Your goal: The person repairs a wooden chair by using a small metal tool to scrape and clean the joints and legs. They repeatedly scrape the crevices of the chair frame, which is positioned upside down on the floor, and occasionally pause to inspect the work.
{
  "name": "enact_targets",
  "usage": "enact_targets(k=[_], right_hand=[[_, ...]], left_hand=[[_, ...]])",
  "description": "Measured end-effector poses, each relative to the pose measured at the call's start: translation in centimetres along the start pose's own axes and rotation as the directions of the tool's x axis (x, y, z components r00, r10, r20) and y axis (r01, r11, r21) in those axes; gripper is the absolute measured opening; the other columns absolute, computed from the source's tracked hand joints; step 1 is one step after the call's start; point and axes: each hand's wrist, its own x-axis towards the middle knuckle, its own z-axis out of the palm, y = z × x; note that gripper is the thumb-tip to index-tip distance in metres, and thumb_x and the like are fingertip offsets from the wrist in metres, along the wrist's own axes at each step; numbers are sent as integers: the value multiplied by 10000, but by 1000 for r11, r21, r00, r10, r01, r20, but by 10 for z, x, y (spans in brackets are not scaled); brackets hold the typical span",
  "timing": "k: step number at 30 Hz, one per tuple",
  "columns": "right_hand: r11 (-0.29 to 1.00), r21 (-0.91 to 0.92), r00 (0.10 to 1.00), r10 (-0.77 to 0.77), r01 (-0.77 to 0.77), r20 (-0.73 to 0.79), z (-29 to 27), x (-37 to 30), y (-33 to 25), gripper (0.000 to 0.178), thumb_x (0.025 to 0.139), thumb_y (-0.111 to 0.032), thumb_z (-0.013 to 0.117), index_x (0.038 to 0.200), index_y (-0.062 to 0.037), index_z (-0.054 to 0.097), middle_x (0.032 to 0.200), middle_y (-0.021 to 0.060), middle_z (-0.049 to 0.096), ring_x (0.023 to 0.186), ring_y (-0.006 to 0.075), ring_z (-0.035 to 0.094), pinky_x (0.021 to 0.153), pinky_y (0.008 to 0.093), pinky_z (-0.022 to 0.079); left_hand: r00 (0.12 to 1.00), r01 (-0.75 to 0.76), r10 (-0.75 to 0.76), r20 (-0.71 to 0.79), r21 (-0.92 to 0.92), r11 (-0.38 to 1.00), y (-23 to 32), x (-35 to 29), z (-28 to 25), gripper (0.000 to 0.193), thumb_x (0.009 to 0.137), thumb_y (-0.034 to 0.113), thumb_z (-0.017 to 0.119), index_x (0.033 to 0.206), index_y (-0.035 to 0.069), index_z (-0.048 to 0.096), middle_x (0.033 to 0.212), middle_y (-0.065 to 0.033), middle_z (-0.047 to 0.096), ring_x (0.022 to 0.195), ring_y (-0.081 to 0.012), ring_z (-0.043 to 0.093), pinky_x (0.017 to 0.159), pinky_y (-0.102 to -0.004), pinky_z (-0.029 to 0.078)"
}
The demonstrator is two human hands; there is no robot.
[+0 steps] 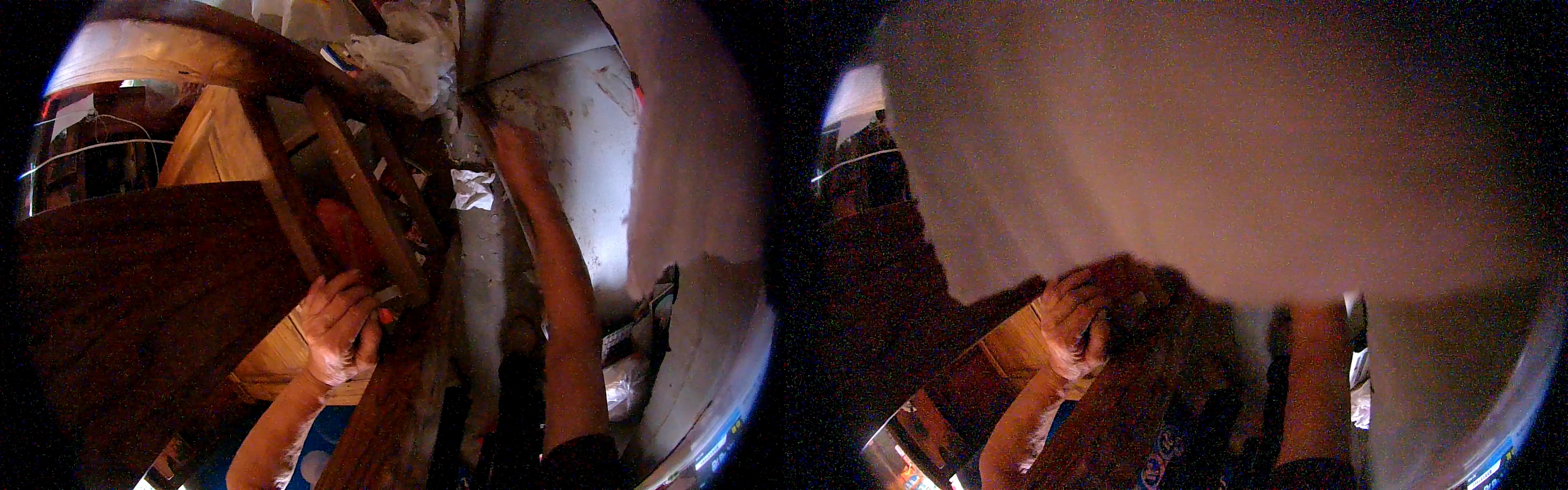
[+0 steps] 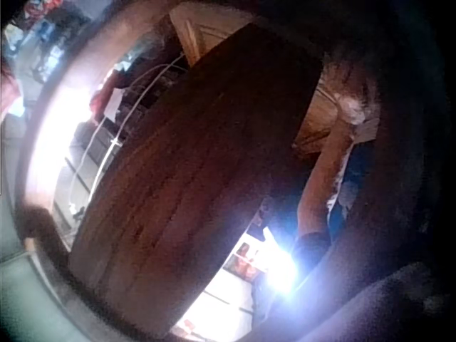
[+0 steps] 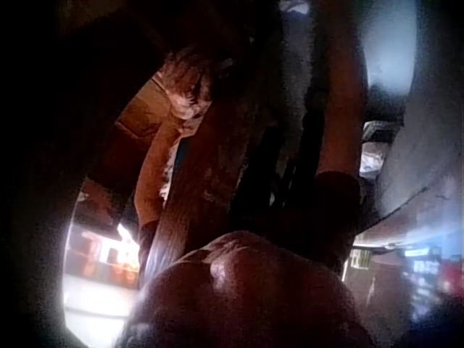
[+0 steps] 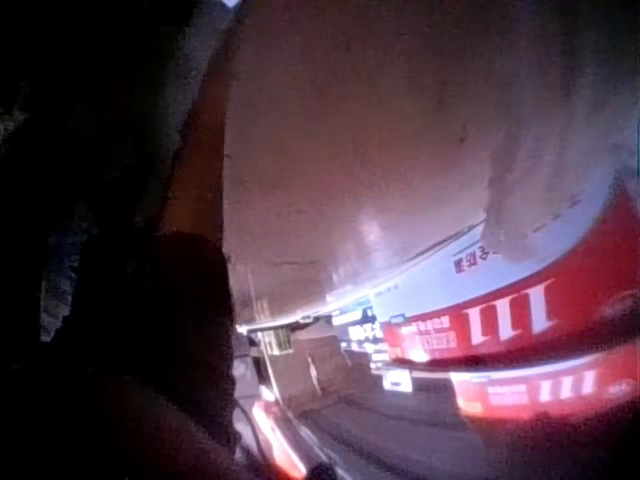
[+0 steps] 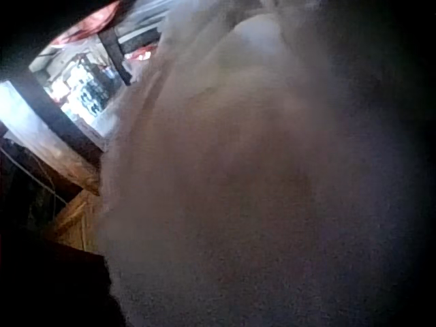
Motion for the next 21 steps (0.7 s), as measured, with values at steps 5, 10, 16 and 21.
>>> enact_targets(k=[5, 10, 16, 21], right_hand=[[999, -13, 997, 52, -52, 54, -14, 10, -26, 173, 812, -179, 483, 757, -37, 564, 666, 188, 583, 613, 387, 568, 561, 481, 441], [993, -110, 999, 51, -49, 11, -12, 40, -45, 154, 806, -175, 496, 741, -50, 559, 661, 187, 585, 613, 380, 571, 554, 477, 447], [1000, 6, 999, -3, 2, 52, -34, 41, -54, 167, 807, -177, 485, 731, -43, 549, 661, 200, 573, 620, 386, 565, 559, 481, 441], [1000, 10, 999, 20, -21, 28, -38, 47, -63, 179, 807, -179, 476, 719, -36, 539, 656, 212, 559, 625, 393, 559, 561, 483, 435]], left_hand=[[1000, 22, -22, 0, 41, 999, 2, 3, -18, 174, 625, 77, 577, 792, 45, 619, 841, -87, 606, 937, -281, 552, 860, -432, 361], [1000, 14, -14, 4, 14, 1000, -15, 20, -45, 169, 625, 74, 578, 786, 43, 618, 836, -90, 606, 941, -282, 551, 864, -433, 360], [1000, 21, -21, -1, 29, 999, -18, 20, -53, 176, 623, 92, 583, 788, 42, 618, 842, -88, 605, 945, -284, 549, 878, -436, 353], [1000, 1, -1, 3, 33, 999, -21, 26, -55, 182, 618, 96, 584, 788, 42, 618, 849, -84, 603, 944, -285, 548, 877, -441, 352]])
